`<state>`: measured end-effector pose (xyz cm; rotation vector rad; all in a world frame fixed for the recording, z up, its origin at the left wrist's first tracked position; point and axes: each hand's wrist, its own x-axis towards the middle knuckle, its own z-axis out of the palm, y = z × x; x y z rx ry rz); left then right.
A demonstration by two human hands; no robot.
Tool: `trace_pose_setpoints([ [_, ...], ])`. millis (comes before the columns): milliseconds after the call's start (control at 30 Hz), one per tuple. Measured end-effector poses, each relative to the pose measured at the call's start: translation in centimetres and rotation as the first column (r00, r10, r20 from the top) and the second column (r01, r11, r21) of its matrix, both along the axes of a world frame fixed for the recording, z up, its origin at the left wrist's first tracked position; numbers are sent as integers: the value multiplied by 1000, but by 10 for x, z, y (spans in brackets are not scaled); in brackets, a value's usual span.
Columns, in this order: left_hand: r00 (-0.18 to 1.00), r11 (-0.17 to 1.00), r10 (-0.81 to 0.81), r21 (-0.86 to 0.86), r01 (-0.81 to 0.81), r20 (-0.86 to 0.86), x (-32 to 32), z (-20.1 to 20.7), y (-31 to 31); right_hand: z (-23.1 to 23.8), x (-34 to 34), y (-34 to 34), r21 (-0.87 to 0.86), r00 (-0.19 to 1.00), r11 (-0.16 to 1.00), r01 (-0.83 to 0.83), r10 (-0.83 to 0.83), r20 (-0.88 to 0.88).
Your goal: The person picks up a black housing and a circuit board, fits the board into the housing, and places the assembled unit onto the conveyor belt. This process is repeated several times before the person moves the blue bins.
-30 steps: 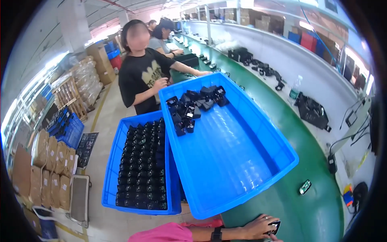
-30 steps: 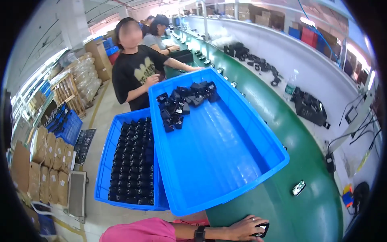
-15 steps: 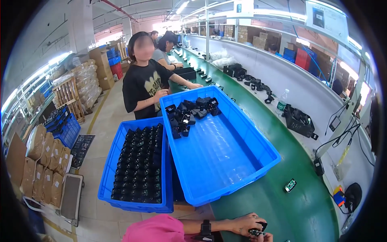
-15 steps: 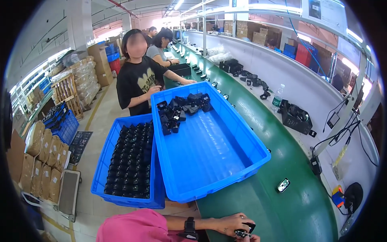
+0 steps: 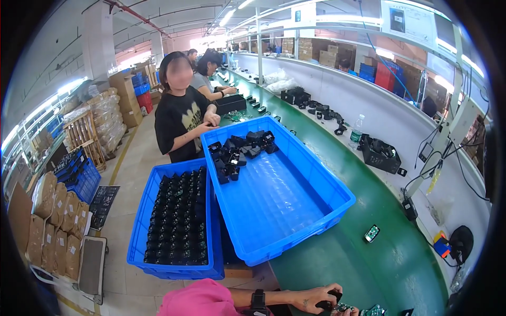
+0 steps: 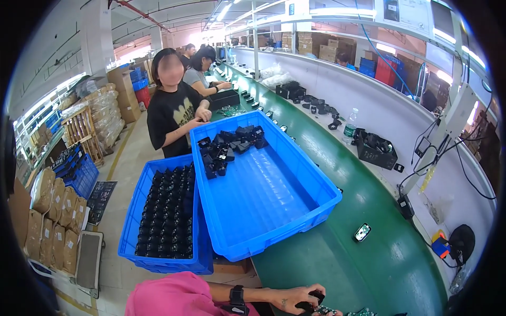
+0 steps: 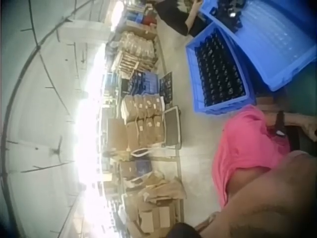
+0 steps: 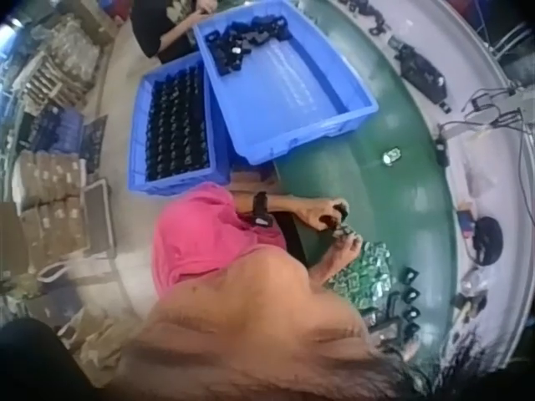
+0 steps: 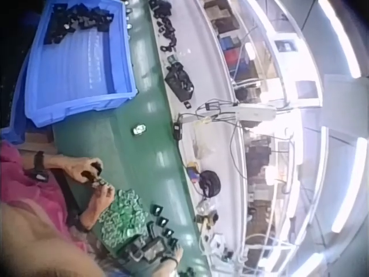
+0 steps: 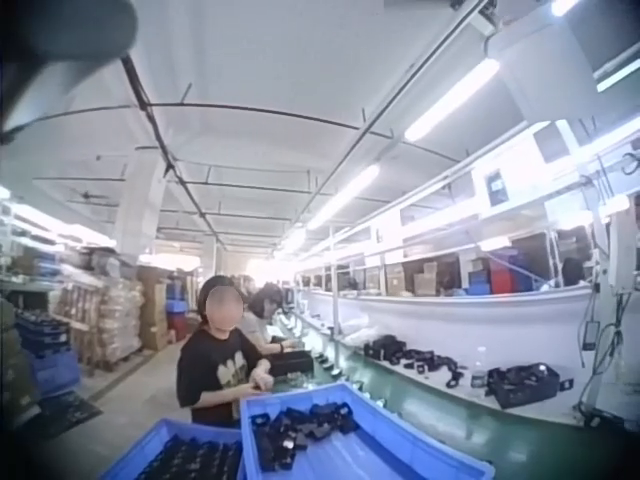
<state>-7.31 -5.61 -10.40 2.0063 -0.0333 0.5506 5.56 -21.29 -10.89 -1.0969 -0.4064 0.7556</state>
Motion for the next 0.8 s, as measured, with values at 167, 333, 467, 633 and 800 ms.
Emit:
trace_pose_setpoints([
  [167, 994, 998, 54, 27, -57, 97, 2, -5, -8, 20, -17, -2, 35, 997, 999, 25, -22, -71],
  [333, 993, 995, 92, -53, -88, 74, -1, 4, -16, 18, -17, -7, 47, 997, 998, 29, -25, -73],
  [467, 999, 953, -1, -302, -10, -37, -1, -5, -20, 14, -19, -7, 113, 996, 993, 13, -3, -94],
  [633, 977, 875, -74, -483, -33, -199, -9, 14, -19, 22, -27, -7, 4, 982, 995, 102, -100, -160],
  [800, 988, 940, -44, -341, -9, -149, -4, -2, -18, 2, -17, -12, 116, 994, 992, 49, -36, -108],
])
